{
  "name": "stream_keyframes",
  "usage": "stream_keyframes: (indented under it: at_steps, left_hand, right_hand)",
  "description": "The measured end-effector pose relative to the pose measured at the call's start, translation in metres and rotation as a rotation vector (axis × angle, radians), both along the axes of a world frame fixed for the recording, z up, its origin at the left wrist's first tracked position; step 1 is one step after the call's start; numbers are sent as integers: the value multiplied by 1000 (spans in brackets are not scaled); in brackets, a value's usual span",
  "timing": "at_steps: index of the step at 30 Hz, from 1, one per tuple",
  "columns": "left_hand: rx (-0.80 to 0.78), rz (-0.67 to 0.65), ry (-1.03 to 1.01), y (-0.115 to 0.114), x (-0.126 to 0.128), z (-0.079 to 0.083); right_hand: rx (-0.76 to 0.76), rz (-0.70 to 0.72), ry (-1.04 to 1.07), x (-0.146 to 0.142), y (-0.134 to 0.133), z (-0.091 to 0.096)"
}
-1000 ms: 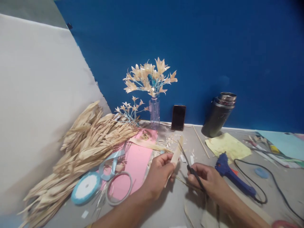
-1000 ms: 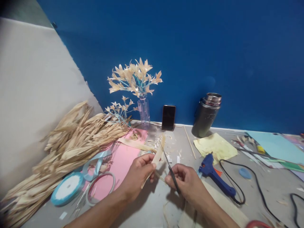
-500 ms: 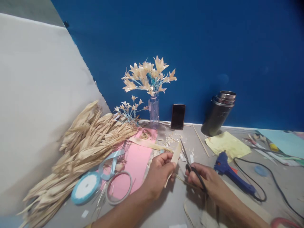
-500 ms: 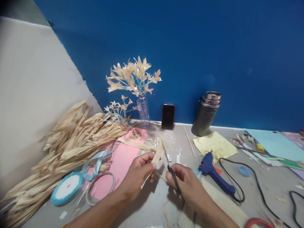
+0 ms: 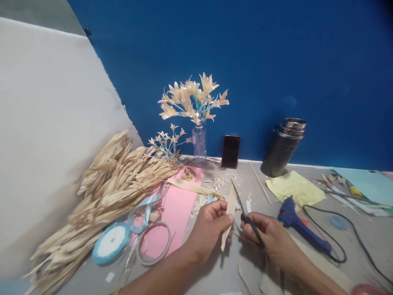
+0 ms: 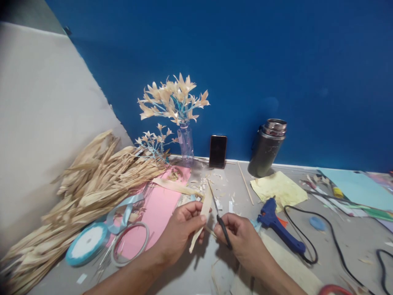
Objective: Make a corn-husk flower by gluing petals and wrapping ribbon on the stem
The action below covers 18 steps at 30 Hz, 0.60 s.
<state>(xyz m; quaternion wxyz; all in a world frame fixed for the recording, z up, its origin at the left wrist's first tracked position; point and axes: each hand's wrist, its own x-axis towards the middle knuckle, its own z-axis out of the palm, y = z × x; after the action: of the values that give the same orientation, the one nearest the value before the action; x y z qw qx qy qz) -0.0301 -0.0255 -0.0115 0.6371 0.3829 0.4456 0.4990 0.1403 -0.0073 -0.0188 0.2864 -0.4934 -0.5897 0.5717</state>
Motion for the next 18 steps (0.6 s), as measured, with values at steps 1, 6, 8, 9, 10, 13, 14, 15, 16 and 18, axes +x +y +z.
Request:
stream_keyframes:
  at_steps: [1,6,8,9,10,13,14,15,16,18]
  left_hand:
    - [-5,-13,-2,0,0,0]
    - [-4,-14,13,0,-1,1]
    - [-10,1,22,0,-3,3]
    - [-15,7,27,1,-4,4]
    - [-19,12,33,1,-4,5]
    - [-29,17,60,2,-6,7]
    - [-29,23,70,3,-7,7]
    - [-27,33,79,3,-7,7]
    - [-23,49,92,4,-8,7]
    - [-21,84,130,5,-9,7]
  right_hand:
    - [0,-6,4,0,0,0]
    - [-16,-25,31,3,0,-1]
    - [-17,-25,16,6,1,-2]
    - [-10,-20,2,7,2,-2]
    - [-4,-15,-12,8,2,-3]
    - [2,-15,-27,10,3,-2]
    - [-1,-16,-32,10,3,-2]
    - [-4,-15,-37,11,3,-1]
    - [-2,-14,-40,12,3,-1]
    - [31,-19,-31,14,2,2]
